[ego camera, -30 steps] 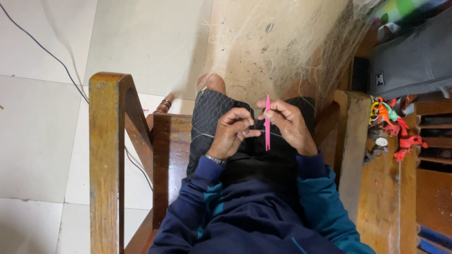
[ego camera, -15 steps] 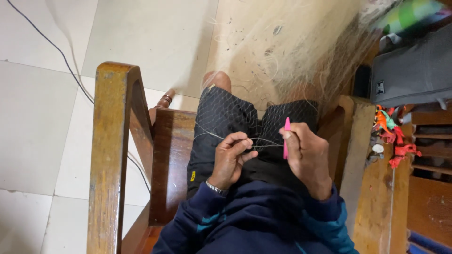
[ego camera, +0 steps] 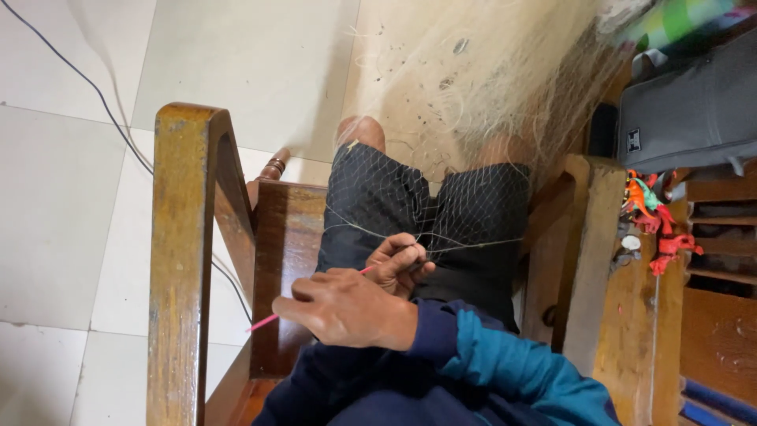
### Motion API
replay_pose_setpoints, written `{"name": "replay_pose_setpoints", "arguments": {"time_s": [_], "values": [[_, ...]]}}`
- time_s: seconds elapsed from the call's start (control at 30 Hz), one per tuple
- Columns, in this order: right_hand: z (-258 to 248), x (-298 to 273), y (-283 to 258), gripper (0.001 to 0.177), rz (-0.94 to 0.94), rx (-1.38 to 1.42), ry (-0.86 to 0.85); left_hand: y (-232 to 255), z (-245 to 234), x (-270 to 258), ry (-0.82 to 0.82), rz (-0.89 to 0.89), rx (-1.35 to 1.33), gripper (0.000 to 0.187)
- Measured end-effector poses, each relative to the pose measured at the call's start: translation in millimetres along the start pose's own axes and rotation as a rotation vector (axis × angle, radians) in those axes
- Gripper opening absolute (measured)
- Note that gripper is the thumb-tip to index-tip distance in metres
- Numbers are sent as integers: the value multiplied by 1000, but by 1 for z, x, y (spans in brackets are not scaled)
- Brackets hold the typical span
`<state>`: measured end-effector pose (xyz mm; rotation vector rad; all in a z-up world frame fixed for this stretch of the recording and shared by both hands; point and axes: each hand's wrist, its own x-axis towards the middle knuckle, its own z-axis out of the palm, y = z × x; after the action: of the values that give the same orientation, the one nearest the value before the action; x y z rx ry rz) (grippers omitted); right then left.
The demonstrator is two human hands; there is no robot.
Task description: Repairing a fishing net using a netting needle
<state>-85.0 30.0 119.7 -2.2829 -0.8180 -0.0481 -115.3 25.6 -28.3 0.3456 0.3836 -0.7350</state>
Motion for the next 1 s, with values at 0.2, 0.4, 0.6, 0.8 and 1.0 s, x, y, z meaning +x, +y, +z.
{"name": "replay_pose_setpoints", "arguments": {"time_s": [0.2, 0.4, 0.6, 0.8, 1.0], "values": [[20, 17, 14, 6, 6, -64, 24, -6, -38, 13, -145, -7, -54, 23], [26, 16, 5, 8, 24, 54, -155, 4, -8, 5, 32, -13, -48, 17], [21, 18, -3, 7, -26, 99, -110, 7, -1, 6, 177, -55, 55, 20], [33, 16, -4, 6, -62, 135, -153, 17, 30, -4, 222, -1, 108, 17], [29, 17, -11, 8, -74, 139, -151, 19, 34, -6, 201, 26, 144, 15]]}}
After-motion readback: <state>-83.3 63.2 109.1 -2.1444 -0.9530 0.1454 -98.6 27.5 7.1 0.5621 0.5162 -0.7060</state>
